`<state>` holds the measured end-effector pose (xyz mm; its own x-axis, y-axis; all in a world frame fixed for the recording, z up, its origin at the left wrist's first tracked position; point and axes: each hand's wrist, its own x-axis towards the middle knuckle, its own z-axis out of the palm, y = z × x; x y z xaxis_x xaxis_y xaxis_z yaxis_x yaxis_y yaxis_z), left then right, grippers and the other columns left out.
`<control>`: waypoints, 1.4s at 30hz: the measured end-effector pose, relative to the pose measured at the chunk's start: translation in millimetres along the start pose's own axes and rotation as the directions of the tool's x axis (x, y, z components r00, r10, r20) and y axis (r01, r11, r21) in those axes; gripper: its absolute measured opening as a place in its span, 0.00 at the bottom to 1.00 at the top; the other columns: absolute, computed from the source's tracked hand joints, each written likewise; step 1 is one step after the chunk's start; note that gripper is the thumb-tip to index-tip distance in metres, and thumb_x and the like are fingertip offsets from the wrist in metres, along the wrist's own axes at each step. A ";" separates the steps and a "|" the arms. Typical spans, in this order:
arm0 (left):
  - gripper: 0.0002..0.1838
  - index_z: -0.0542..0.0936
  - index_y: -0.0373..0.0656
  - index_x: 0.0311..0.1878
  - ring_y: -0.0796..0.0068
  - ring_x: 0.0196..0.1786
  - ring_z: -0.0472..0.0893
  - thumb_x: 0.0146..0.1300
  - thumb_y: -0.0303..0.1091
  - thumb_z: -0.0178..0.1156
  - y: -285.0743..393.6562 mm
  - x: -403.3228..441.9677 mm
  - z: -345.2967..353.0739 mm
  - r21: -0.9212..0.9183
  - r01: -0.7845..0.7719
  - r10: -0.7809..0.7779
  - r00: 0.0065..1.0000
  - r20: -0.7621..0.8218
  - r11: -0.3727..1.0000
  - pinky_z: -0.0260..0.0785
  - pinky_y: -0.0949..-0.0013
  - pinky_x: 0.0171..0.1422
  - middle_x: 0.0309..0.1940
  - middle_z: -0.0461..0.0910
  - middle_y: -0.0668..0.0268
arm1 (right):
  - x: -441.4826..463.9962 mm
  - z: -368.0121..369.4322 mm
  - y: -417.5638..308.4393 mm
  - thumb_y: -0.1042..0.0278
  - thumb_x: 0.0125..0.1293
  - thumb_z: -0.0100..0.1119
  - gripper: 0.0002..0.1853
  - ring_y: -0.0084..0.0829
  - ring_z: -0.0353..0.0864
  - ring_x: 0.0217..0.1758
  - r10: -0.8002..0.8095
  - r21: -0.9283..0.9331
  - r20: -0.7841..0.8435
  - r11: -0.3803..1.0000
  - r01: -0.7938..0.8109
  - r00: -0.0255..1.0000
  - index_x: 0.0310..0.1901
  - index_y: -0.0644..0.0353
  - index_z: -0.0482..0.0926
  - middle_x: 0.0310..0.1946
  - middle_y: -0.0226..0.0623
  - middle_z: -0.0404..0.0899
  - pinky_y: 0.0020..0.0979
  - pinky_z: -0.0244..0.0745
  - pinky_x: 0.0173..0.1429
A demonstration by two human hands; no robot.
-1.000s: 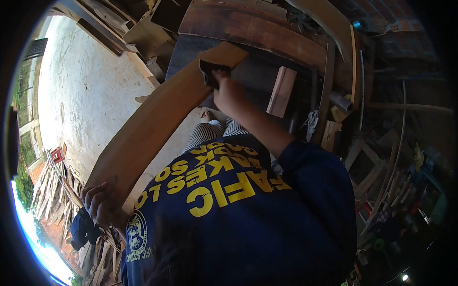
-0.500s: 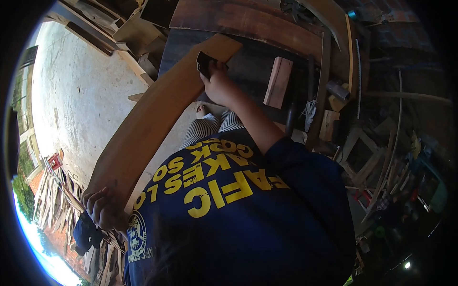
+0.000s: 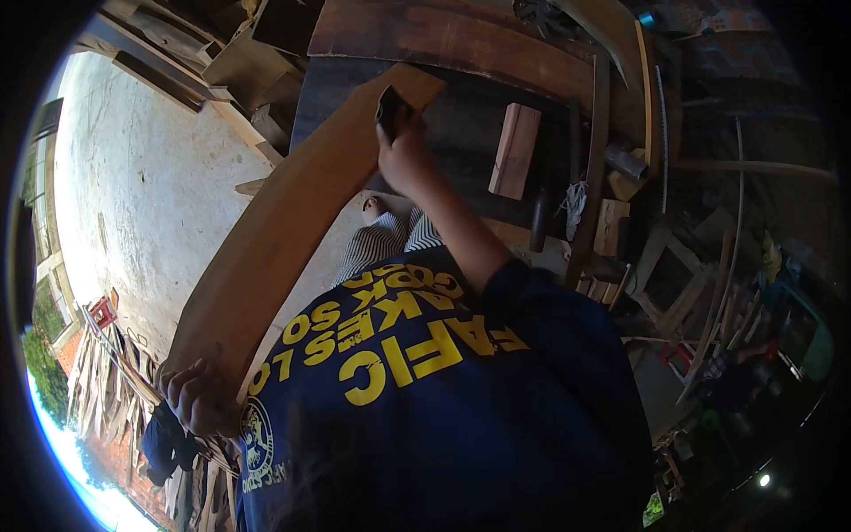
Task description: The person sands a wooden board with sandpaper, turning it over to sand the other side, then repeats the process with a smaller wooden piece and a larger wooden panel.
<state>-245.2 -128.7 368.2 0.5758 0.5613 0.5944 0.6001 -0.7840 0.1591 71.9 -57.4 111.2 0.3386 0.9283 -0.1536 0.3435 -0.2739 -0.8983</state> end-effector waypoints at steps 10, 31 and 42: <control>0.14 0.72 0.47 0.18 0.69 0.18 0.77 0.56 0.39 0.44 0.3 15.6 10.8 0.019 -0.058 0.060 0.981 -0.182 0.998 0.58 0.68 0.27 0.13 0.76 0.65 | -49.8 -13.0 -34.0 0.62 0.73 0.42 0.25 0.54 0.64 0.67 0.068 0.114 0.047 0.991 -0.073 0.997 0.65 0.69 0.57 0.59 0.63 0.66 0.40 0.61 0.68; 0.12 0.73 0.46 0.20 0.68 0.24 0.80 0.57 0.36 0.48 3.1 18.7 3.6 -0.048 -0.074 0.071 0.996 -0.055 0.996 0.60 0.66 0.30 0.17 0.79 0.65 | -51.7 -25.1 -55.4 0.61 0.73 0.43 0.25 0.57 0.64 0.66 0.160 0.018 0.152 0.986 -0.165 0.975 0.66 0.63 0.59 0.62 0.64 0.63 0.43 0.63 0.66; 0.09 0.72 0.47 0.20 0.68 0.23 0.80 0.54 0.34 0.55 1.5 20.4 4.6 -0.016 -0.086 0.084 0.993 -0.079 0.996 0.60 0.65 0.30 0.18 0.80 0.66 | -64.1 -11.7 -40.4 0.64 0.71 0.46 0.23 0.60 0.71 0.57 -0.051 0.038 0.007 0.998 0.050 0.999 0.61 0.71 0.62 0.55 0.66 0.69 0.44 0.69 0.59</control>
<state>-230.0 -117.2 377.0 0.5785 0.4706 0.6663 0.5398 -0.8332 0.1199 46.6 -108.8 162.1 0.3146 0.9427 -0.1108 0.3269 -0.2172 -0.9198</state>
